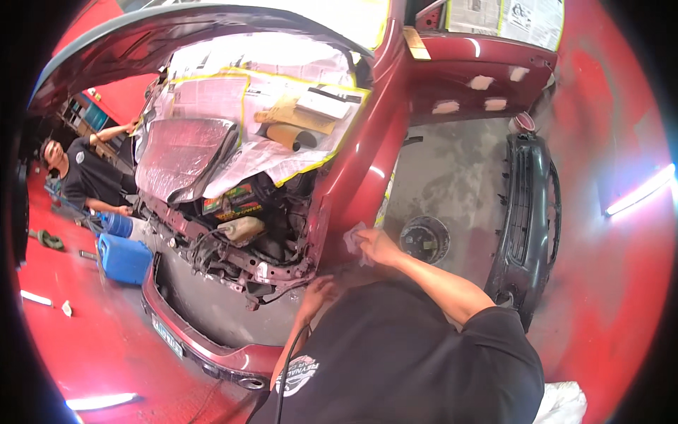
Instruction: The person sands the front fender and rear quarter panel of a red car using a sanding block and water. They repeatedly dip the block into a bucket of water and wipe the surface with a cloth. The car is partially masked with newspaper and tape.
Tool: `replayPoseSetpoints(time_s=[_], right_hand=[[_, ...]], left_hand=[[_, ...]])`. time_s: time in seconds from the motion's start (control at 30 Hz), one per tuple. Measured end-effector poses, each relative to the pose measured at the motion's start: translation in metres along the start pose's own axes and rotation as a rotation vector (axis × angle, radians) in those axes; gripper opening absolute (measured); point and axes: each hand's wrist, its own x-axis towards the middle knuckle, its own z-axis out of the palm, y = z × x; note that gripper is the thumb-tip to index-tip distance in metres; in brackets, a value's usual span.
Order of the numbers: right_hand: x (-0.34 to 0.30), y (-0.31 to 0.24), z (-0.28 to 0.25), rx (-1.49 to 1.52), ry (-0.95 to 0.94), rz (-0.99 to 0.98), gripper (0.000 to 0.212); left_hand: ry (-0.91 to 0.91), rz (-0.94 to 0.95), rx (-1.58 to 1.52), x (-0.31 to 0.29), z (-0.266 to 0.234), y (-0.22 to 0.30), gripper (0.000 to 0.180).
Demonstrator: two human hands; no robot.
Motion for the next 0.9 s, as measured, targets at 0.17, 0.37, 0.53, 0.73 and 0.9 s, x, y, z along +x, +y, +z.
replayPoseSetpoints(time_s=[0.17, 0.37, 0.53, 0.73, 0.9], right_hand=[[-0.003, -0.025, 0.03, -0.417, -0.352, -0.38, 0.041], [-0.011, -0.053, 0.048, -0.543, -0.608, -0.456, 0.041], [-0.008, -0.071, 0.032, -0.525, -0.588, -0.569, 0.059], [-0.021, -0.063, -0.032, -0.426, -0.432, -0.724, 0.063], [-0.025, -0.001, -0.13, 0.083, -0.381, -0.243, 0.059]], left_hand=[[0.034, 0.194, -0.077, -0.027, 0.046, 0.062, 0.076], [-0.093, 0.202, -0.012, -0.035, 0.048, 0.048, 0.077], [-0.136, 0.068, -0.068, -0.054, 0.062, 0.079, 0.059], [-0.162, 0.046, 0.072, -0.026, 0.12, 0.113, 0.04], [-0.162, 0.127, 0.009, 0.0, 0.187, 0.153, 0.041]])
